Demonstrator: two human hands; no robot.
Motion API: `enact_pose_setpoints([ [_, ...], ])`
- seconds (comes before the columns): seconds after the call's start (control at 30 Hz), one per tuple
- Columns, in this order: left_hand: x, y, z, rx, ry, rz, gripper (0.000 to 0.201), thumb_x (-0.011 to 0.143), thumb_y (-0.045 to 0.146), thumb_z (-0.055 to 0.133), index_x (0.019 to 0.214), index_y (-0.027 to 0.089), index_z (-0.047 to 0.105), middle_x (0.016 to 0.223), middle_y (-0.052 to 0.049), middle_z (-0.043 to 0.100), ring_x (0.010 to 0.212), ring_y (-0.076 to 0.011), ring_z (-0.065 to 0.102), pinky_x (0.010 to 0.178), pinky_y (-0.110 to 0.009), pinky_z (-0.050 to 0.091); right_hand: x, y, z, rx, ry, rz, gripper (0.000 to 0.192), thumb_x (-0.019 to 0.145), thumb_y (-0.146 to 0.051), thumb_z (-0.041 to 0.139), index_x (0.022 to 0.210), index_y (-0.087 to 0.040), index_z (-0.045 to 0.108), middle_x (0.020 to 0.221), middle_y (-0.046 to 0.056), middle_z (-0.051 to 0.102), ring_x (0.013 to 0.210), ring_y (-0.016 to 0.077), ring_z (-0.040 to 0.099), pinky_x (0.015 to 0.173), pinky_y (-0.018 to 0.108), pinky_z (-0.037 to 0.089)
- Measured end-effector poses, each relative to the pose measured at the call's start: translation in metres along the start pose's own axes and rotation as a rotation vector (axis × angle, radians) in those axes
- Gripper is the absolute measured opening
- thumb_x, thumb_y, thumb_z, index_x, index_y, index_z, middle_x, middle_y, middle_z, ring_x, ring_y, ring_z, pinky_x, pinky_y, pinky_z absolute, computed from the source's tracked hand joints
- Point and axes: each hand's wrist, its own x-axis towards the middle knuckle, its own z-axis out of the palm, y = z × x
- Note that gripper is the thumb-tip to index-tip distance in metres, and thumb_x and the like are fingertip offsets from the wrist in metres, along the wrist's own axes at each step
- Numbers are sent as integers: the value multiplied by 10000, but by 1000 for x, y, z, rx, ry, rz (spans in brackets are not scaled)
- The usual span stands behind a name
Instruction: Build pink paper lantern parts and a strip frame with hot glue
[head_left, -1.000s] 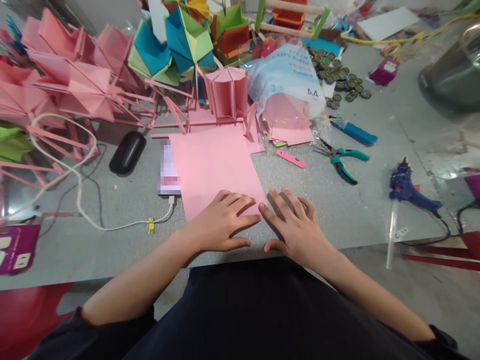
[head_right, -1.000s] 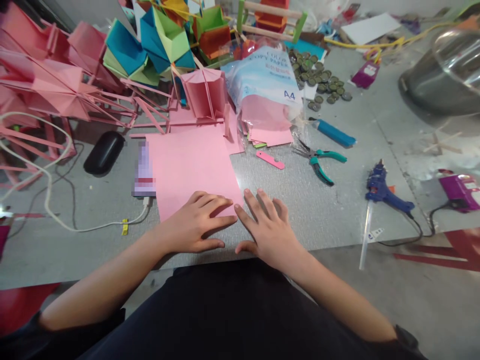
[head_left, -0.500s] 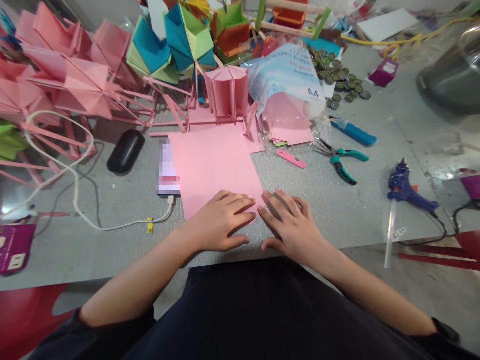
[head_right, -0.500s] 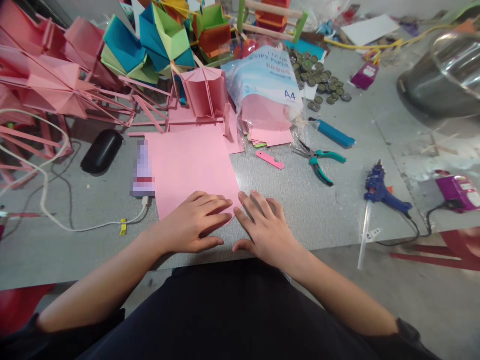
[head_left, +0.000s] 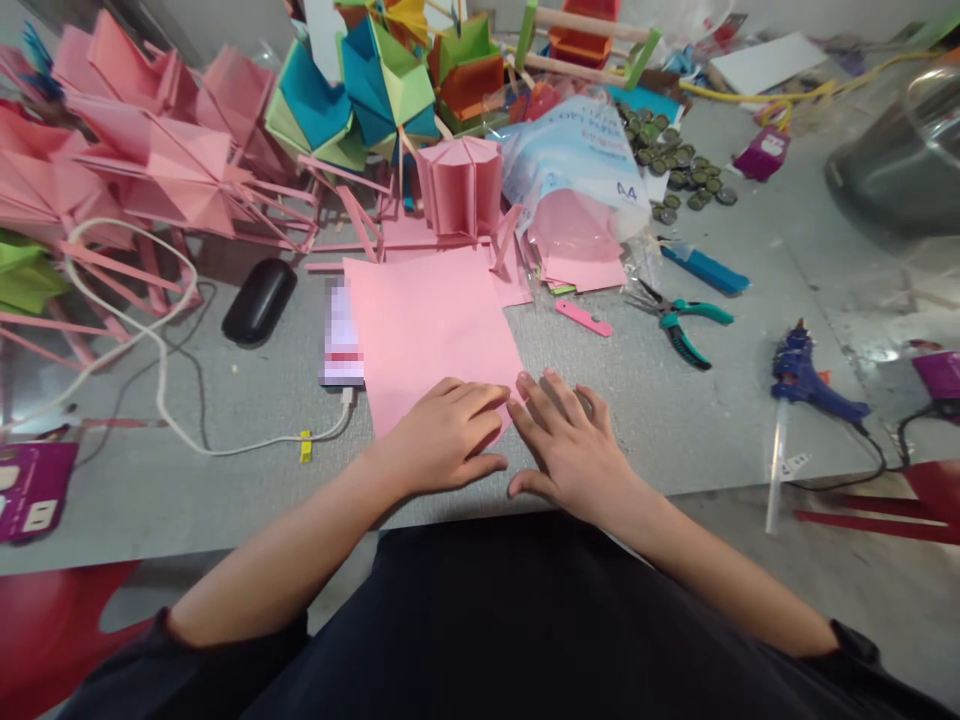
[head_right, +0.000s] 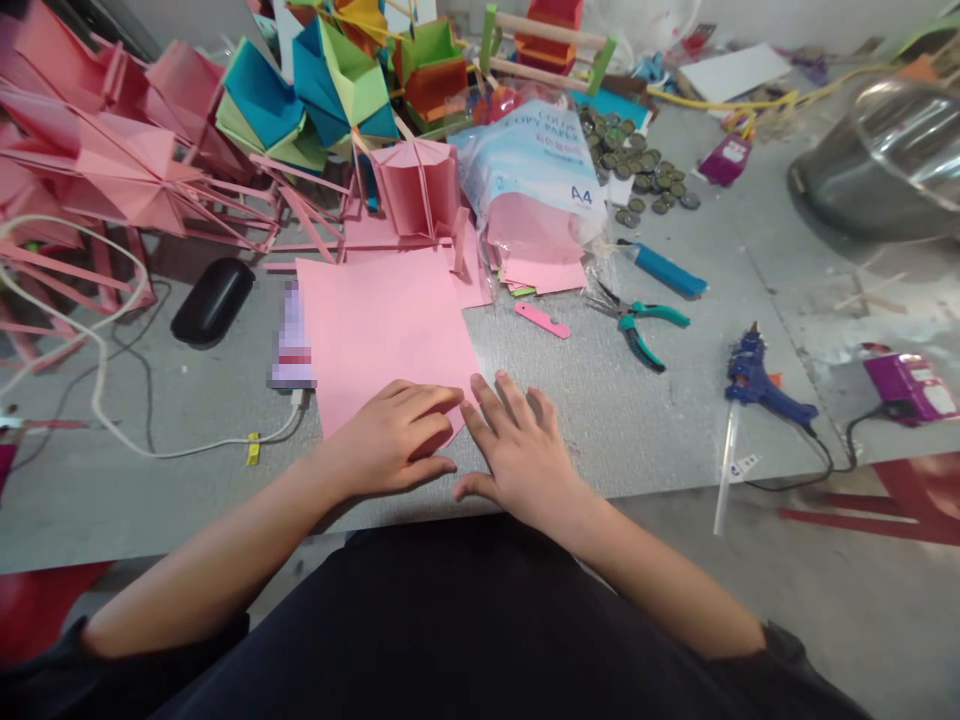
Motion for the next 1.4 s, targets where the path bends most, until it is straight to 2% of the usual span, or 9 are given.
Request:
enact_pose_setpoints([
  [0.07,2,8,5,81,50,-47,372,1049,523,674,1036,154,722,1348,-176,719,1245,-356,680,1056,-526,501,0,-1,2,14,14,18,891,1054,-803,343,1664,-166,470,1794,189,343,1652,440,210,1253,647,203],
  [0.17,5,21,12,202,125,-113,231,1106,312,581,1070,135,725,1233,-142,748,1166,-313,691,1014,-493,512,1,-3,3,27,38,30,856,1062,-789,349,1638,-176,506,1778,196,374,1648,436,221,1252,645,210],
  [0.27,6,30,18,303,142,-128,237,1114,188,500,1083,112,722,1166,-135,753,1095,-292,689,939,-457,530,1,-5,0,30,53,37,807,1065,-755,414,1609,-173,539,1764,211,393,1643,446,229,1243,656,227],
  [0.43,4,43,24,346,93,-143,251,1100,168,501,978,129,717,1030,-121,738,989,-288,678,838,-439,547,-6,-10,-9,32,40,45,754,1062,-722,475,1562,-170,596,1745,200,433,1640,443,245,1237,646,247],
  [0.7,-8,67,32,234,195,-127,188,1078,183,553,1015,136,724,1120,-147,765,1075,-296,714,890,-460,578,-36,-13,-2,20,63,17,769,1063,-738,456,1557,-167,601,1744,191,440,1634,421,272,1252,613,226],
  [0.83,-15,68,32,158,249,-163,149,1084,218,578,1057,160,712,1179,-133,772,1109,-289,725,930,-463,580,-37,-13,0,-14,96,5,733,1096,-691,419,1547,-143,602,1731,200,458,1623,405,289,1244,605,230],
  [1.0,-14,63,30,44,177,-208,215,1060,316,650,1197,155,685,1211,-137,764,1104,-311,710,946,-491,587,-34,-14,1,-27,116,-13,733,1096,-686,423,1537,-131,612,1726,198,466,1619,400,294,1238,590,250],
  [1.27,-14,54,28,5,147,-164,223,1060,328,643,1210,167,676,1185,-129,754,1079,-301,701,955,-485,607,-25,-15,12,8,85,-12,1002,996,-871,402,1657,-121,468,1762,221,393,1656,416,198,1244,622,247],
  [1.4,-15,54,31,57,162,-161,208,1075,320,623,1187,164,701,1154,-131,749,1063,-301,705,923,-486,613,-22,-16,12,26,67,0,970,1023,-846,361,1671,-130,452,1778,208,367,1667,418,169,1250,629,230],
])
